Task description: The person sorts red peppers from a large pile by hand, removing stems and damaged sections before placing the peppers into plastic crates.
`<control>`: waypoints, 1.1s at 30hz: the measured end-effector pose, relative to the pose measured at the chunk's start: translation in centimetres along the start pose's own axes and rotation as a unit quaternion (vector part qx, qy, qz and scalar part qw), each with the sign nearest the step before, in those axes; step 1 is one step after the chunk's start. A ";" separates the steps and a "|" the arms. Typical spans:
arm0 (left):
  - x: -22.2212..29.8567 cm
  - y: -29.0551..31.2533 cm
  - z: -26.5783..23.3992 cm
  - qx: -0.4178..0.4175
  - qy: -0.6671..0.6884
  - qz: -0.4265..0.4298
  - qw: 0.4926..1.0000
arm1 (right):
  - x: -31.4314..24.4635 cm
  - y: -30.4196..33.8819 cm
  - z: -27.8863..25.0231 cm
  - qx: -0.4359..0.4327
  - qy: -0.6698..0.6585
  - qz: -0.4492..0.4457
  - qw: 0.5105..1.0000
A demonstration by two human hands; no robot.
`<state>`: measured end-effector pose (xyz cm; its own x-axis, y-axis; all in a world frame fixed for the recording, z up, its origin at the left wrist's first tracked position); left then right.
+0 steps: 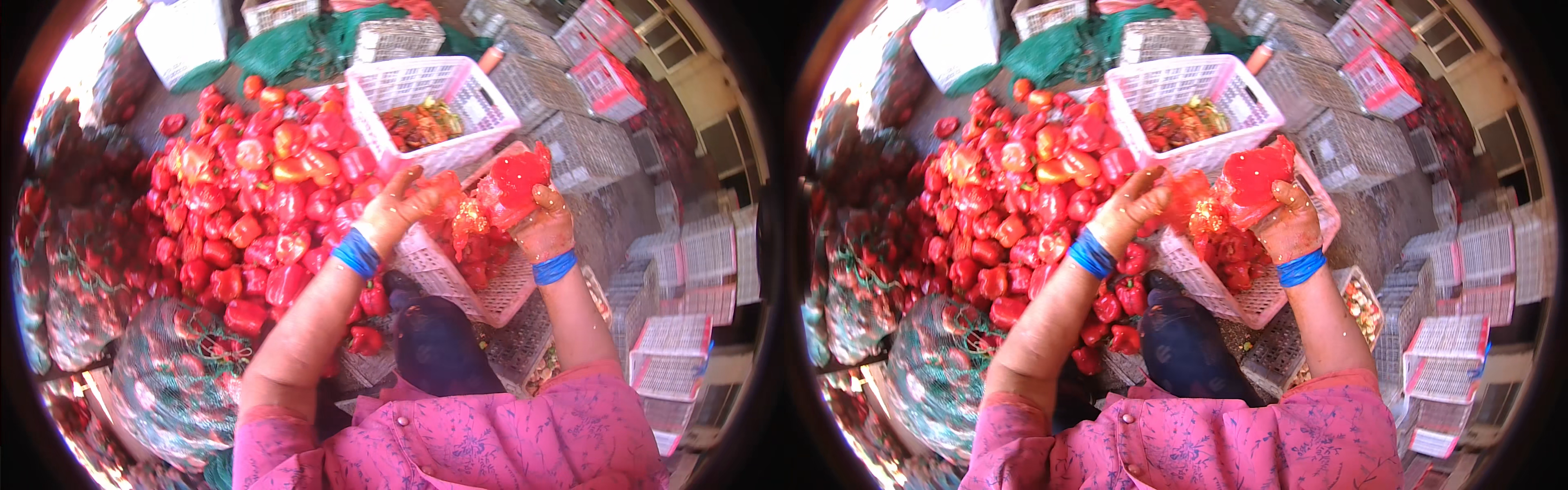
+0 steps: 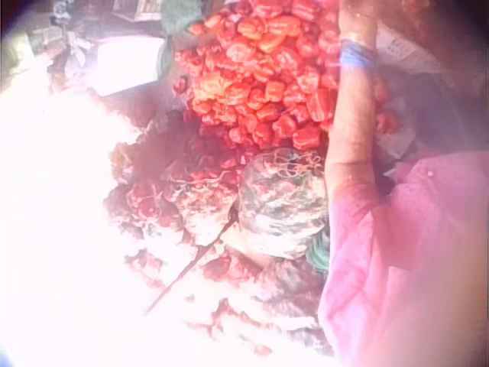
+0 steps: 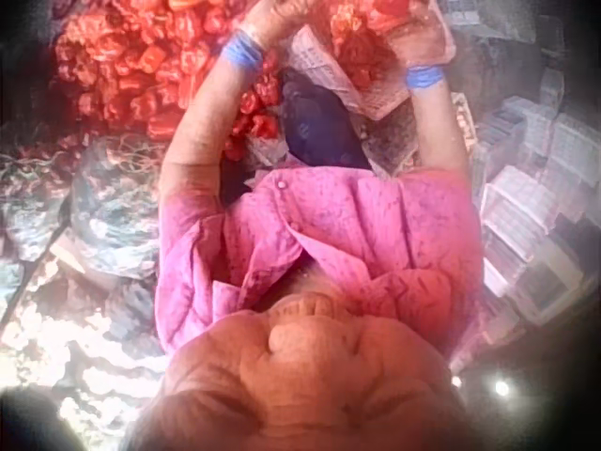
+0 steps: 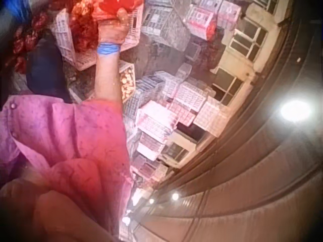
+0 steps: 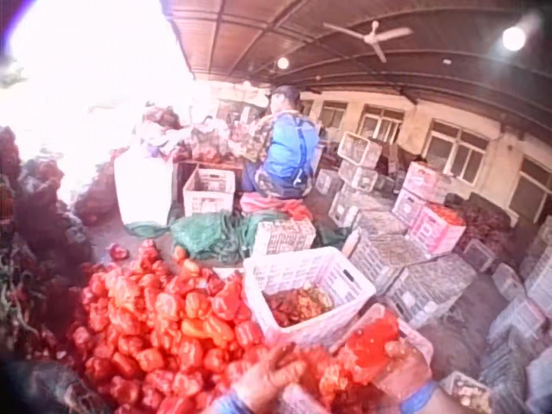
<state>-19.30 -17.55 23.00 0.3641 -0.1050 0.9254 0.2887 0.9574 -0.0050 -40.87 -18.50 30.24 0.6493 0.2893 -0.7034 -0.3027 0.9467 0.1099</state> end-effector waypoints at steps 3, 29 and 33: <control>-0.5 -1.4 8.8 -0.038 -0.083 0.005 0.996 | -3.8 2.8 -3.0 0.059 0.034 -0.060 0.996; -10.1 -4.2 20.4 -0.131 0.317 -0.166 0.924 | -1.7 8.0 -29.6 0.470 -0.092 0.012 0.878; -11.0 -4.6 19.6 -0.096 0.252 -0.163 0.949 | -2.4 11.5 -27.7 0.541 0.223 0.145 0.798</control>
<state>-41.98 -15.57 20.30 0.5917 -0.5485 0.5908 0.5974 0.7904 0.1355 -65.25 -12.22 13.73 0.2752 0.6681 -0.6912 0.5406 0.4870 0.6860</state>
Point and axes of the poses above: each hand's wrist, its own y-axis away from the middle knuckle, its own z-axis out of the palm, x = y × z, the point moved 8 cm from there along -y, towards the middle knuckle, and after that the axes turned 2 degrees about -y, right-handed, at the moved point
